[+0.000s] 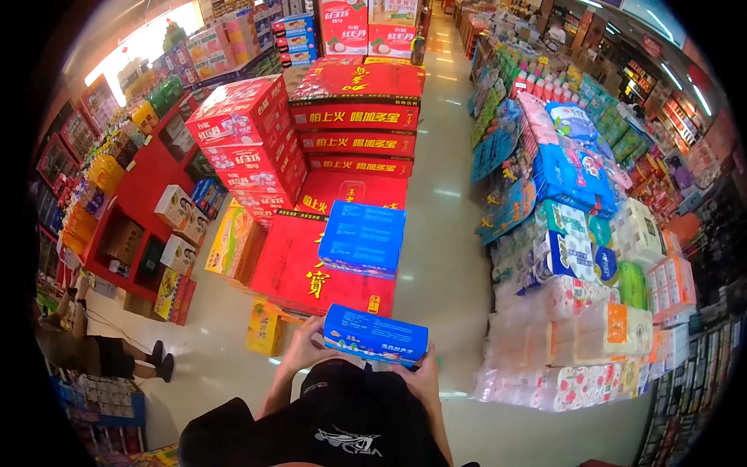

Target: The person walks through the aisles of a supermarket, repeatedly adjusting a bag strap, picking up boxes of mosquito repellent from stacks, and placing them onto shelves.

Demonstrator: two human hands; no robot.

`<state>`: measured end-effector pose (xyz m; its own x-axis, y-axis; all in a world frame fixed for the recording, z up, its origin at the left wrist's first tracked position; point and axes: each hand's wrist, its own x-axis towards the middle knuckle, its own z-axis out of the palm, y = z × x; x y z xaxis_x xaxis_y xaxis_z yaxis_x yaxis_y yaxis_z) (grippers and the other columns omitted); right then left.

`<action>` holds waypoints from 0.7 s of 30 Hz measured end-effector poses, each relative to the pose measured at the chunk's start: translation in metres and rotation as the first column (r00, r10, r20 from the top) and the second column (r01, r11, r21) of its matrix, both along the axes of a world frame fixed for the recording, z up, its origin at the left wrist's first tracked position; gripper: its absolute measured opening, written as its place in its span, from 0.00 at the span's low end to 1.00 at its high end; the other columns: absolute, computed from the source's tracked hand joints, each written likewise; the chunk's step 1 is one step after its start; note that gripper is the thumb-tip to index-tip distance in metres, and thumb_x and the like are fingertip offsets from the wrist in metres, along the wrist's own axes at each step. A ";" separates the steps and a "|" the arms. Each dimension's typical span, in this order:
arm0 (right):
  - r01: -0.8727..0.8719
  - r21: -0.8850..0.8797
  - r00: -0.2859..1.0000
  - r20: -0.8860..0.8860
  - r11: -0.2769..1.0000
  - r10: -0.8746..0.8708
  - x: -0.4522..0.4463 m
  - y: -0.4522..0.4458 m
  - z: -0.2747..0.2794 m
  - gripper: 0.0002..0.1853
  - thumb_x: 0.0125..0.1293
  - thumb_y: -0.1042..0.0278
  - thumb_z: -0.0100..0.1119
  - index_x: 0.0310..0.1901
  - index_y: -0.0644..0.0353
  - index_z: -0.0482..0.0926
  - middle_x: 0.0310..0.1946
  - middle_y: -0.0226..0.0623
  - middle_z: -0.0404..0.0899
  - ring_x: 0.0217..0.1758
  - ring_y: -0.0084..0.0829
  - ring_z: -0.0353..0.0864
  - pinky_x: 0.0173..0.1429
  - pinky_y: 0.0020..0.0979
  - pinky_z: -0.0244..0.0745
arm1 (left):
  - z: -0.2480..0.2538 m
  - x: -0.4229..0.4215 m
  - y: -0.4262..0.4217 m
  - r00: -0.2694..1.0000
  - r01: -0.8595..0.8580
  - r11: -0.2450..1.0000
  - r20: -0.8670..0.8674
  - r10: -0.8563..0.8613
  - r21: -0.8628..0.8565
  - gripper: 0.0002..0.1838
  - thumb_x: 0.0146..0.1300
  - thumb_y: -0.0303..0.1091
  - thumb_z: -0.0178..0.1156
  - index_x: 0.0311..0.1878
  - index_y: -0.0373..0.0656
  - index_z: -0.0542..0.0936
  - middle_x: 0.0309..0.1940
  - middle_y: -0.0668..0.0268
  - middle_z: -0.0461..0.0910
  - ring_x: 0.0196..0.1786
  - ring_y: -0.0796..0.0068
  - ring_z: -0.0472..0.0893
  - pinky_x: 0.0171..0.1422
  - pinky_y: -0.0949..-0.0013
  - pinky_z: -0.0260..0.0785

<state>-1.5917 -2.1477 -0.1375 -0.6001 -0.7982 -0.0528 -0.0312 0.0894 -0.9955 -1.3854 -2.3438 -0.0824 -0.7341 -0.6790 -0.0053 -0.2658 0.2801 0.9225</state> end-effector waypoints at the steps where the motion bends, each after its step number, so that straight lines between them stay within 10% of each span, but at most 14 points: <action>1: 0.005 -0.023 0.999 0.034 1.000 -0.004 0.001 -0.002 0.002 0.41 0.48 0.75 0.78 0.61 0.62 0.61 0.48 0.39 0.78 0.50 0.31 0.82 0.56 0.34 0.77 | 0.002 -0.001 -0.001 1.000 0.000 1.000 -0.002 0.000 -0.002 0.41 0.42 0.25 0.77 0.64 0.38 0.72 0.44 0.62 0.74 0.42 0.75 0.79 0.39 0.73 0.83; 21: 0.054 -0.173 0.998 0.034 0.983 -0.049 0.001 -0.005 0.052 0.36 0.50 0.82 0.74 0.58 0.64 0.63 0.47 0.39 0.79 0.50 0.30 0.82 0.54 0.34 0.80 | 0.020 -0.011 -0.004 0.989 -0.049 0.998 -0.134 0.054 0.039 0.40 0.40 0.24 0.78 0.62 0.40 0.75 0.46 0.64 0.73 0.46 0.74 0.79 0.39 0.73 0.82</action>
<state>-1.5912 -2.1531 -0.0857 -0.6406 -0.7650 0.0660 -0.0019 -0.0843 -0.9964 -1.3965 -2.3478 -0.0623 -0.6936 -0.7173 0.0667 -0.1511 0.2354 0.9601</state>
